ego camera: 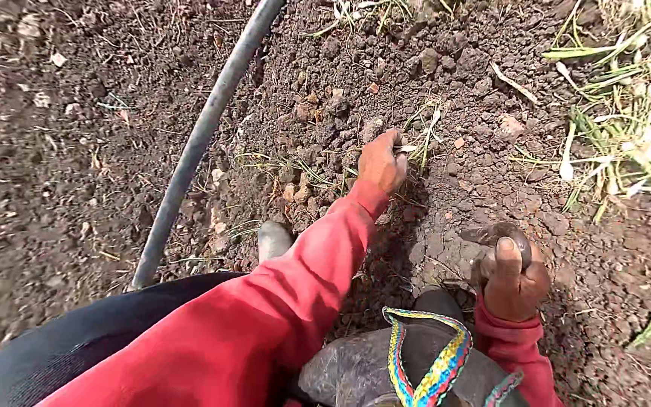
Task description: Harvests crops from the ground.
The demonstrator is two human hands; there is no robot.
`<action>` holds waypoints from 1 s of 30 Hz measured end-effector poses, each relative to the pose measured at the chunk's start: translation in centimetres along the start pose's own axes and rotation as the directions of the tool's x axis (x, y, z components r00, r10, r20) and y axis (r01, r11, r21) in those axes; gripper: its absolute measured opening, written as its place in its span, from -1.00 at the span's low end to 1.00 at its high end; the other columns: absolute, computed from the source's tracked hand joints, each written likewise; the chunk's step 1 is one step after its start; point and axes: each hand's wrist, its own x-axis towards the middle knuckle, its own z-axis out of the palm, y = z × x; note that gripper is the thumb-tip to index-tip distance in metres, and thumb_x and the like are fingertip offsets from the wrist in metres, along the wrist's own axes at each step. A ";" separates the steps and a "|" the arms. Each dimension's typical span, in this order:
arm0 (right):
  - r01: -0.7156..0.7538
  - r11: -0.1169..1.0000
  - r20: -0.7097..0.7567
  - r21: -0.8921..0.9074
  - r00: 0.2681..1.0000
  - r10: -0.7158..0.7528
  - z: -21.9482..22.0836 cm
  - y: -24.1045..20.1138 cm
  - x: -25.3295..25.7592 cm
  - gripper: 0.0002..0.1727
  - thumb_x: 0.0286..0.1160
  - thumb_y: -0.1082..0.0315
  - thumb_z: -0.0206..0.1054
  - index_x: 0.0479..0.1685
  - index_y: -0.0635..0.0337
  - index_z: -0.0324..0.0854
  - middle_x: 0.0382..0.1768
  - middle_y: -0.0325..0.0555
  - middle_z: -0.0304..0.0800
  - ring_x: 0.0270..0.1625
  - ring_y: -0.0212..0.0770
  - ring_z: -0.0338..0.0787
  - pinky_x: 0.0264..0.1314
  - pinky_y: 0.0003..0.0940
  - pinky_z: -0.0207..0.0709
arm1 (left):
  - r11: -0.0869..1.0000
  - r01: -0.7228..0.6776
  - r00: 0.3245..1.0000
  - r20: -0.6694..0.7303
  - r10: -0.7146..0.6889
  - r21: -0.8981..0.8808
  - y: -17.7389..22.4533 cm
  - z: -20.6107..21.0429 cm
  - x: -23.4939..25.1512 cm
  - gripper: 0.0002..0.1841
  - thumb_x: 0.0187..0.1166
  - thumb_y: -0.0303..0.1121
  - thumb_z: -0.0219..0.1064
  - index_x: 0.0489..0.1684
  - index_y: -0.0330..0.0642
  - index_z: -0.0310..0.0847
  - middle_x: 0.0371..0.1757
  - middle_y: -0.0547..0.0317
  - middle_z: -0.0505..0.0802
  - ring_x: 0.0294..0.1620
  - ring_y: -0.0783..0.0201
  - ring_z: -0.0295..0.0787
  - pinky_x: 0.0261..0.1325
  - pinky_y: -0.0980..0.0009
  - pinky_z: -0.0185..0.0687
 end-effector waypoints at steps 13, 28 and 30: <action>0.187 0.911 0.085 0.369 0.969 -0.233 -4.4 -12.0 4.2 -0.63 0.73 -0.11 0.16 -0.25 -0.04 0.49 -0.70 -0.42 0.39 -0.75 -0.39 0.43 -0.76 -0.42 0.42 | 0.992 -0.027 0.877 0.478 -0.036 0.124 -3.3 2.6 -1.3 -0.79 0.58 -0.23 0.45 0.02 -0.05 0.91 -0.01 -0.07 0.94 0.14 -0.10 0.87 0.29 -0.26 0.67; 0.162 0.977 0.086 0.139 0.981 -0.175 0.2 -5.6 2.0 -0.55 0.74 -0.14 0.13 -0.19 0.08 0.57 -0.71 -0.33 0.46 -0.75 -0.33 0.49 -0.74 -0.28 0.47 | 0.962 -0.135 0.930 0.365 0.040 0.239 -0.7 8.2 -5.4 -0.55 0.62 -0.44 0.25 0.49 0.04 0.66 0.53 -0.17 0.61 0.40 -0.20 0.67 0.22 -0.16 0.75; 0.204 0.951 0.049 0.232 0.974 -0.221 -3.7 -8.7 2.9 -0.61 0.75 -0.11 0.12 -0.27 -0.02 0.52 -0.72 -0.42 0.42 -0.75 -0.38 0.46 -0.75 -0.35 0.44 | 0.982 -0.152 0.957 0.263 0.119 0.109 -1.3 7.6 -7.2 -0.58 0.64 -0.51 0.19 0.48 -0.19 0.61 0.43 -0.22 0.69 0.41 -0.18 0.69 0.37 -0.07 0.70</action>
